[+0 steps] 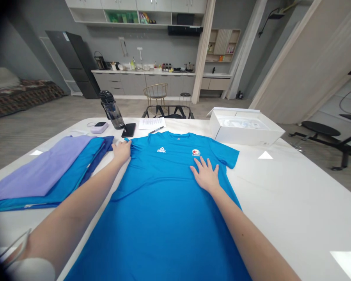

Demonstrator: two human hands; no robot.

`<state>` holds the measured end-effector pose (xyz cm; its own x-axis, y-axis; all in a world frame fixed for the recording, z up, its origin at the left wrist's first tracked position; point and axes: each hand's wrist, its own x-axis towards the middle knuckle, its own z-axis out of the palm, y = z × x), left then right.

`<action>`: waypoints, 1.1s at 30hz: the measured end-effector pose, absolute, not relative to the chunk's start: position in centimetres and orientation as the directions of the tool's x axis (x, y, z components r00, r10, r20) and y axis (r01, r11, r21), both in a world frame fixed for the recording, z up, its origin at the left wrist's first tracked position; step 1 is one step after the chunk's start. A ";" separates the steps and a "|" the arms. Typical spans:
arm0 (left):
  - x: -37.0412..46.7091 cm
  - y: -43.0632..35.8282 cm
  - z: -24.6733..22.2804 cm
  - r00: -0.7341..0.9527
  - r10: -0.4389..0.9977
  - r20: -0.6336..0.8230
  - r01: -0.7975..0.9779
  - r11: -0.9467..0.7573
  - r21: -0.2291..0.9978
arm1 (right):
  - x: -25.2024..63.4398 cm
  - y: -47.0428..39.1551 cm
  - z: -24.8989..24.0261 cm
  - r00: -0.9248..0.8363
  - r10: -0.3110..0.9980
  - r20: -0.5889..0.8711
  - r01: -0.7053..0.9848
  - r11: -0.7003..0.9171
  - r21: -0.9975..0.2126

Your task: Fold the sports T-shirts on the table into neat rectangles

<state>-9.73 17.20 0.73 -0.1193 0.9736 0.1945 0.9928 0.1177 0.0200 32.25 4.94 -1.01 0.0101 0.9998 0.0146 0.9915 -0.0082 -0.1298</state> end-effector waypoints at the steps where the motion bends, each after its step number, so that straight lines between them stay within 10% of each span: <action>1: -9.9 17.0 0.9 -0.125 0.967 0.222 0.992 0.125 0.018 | 32.5 4.8 -1.0 0.000 1.000 0.007 0.992 0.001 -0.124; 7: -7.1 13.0 2.0 0.089 0.917 0.389 0.994 -0.107 0.025 | 32.4 4.5 -0.4 -0.014 1.000 0.003 0.993 0.015 -0.116; 17: 0.5 -4.2 0.4 0.574 0.790 0.215 0.773 -0.609 0.176 | 28.9 -6.2 2.1 -0.340 0.896 0.286 0.890 0.404 -0.210; 26: -1.0 -13.2 2.3 0.416 0.894 0.169 0.909 -0.416 -0.036 | 32.4 -14.3 1.0 -0.209 0.946 0.247 0.958 0.248 -0.140; 33: 0.5 -18.2 1.0 0.291 0.928 0.231 0.953 -0.304 0.020 | 35.2 -16.8 1.3 -0.308 0.918 0.251 0.931 0.345 -0.118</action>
<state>0.49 -18.25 1.04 0.2912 0.9284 0.2306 0.9526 -0.3037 0.0195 35.20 -16.76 1.34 -0.3082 0.9177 0.2507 0.9312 0.3449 -0.1178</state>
